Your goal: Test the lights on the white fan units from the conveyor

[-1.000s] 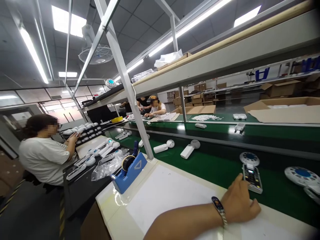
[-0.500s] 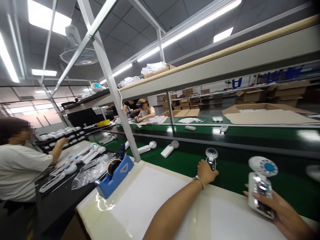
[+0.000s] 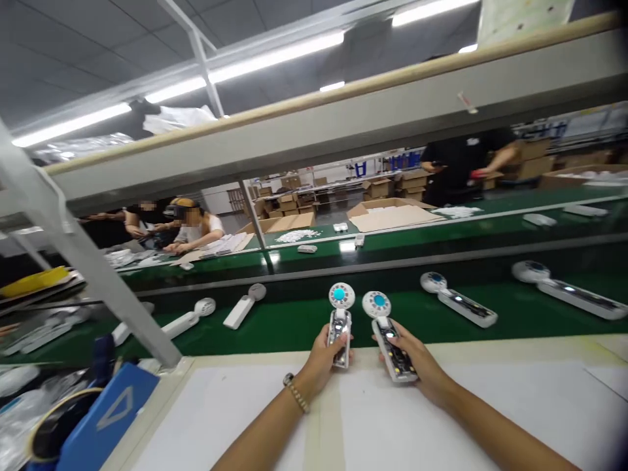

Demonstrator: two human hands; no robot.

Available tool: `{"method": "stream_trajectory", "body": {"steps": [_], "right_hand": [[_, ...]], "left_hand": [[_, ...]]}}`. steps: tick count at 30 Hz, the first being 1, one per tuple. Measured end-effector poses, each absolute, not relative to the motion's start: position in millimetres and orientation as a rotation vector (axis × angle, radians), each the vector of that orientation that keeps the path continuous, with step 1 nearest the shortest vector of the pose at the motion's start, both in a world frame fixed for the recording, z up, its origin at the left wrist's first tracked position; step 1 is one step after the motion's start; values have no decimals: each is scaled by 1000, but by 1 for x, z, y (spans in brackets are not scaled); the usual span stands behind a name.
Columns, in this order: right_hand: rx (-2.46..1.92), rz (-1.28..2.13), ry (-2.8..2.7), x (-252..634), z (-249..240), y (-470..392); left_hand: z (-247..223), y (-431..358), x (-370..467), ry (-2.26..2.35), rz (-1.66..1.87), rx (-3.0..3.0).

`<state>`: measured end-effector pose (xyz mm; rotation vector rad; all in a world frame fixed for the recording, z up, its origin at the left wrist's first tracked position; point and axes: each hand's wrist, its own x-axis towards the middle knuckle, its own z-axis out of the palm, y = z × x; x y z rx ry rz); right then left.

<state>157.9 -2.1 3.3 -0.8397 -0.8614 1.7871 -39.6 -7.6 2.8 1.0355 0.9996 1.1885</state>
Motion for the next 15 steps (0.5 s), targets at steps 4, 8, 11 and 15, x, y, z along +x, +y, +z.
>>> {"method": "stream_trajectory", "body": {"steps": [4,8,11,15], "right_hand": [[-815,1820,-957,155,2,-7],[-885,1782,-970,155,4,-9],[-934,1757,-999,155,8,-10],[-975,1747,-1054,155,8,-10]], "left_hand": [[3,-6,-35,982,1194,936],[4,-10,-35,899,1163,908],[3,-13,-35,897,1146,916],[2,-13,-36,879,1133,903]]}}
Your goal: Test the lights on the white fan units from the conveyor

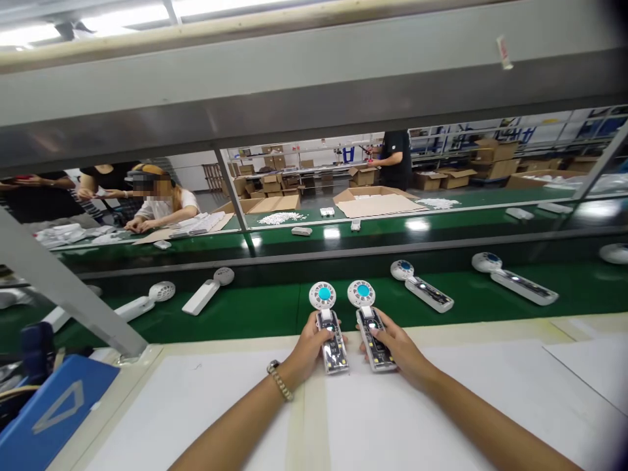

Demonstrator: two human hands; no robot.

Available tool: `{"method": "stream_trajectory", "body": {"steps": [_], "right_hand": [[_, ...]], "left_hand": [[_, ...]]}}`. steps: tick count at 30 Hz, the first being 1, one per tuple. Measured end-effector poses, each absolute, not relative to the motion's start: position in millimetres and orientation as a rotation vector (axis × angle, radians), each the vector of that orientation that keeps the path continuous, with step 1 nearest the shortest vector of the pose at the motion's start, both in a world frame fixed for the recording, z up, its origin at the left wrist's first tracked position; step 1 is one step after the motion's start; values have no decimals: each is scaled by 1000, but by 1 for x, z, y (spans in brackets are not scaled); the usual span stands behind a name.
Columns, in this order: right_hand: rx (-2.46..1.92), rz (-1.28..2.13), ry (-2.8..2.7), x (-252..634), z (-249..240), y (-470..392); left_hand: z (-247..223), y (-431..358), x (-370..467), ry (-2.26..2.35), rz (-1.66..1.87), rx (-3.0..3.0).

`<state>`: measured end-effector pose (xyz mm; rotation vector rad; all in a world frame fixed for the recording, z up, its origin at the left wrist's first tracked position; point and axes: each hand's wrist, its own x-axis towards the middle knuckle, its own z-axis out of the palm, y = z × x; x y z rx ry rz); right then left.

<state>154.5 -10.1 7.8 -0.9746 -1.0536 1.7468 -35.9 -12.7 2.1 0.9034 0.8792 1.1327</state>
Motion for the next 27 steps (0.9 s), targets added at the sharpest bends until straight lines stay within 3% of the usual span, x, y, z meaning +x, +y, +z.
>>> {"method": "stream_trajectory", "body": {"steps": [27], "right_hand": [[-935,1788,-1182,159,10,-10]], "left_hand": [[7,-17,-34,908,1123,1021]]}}
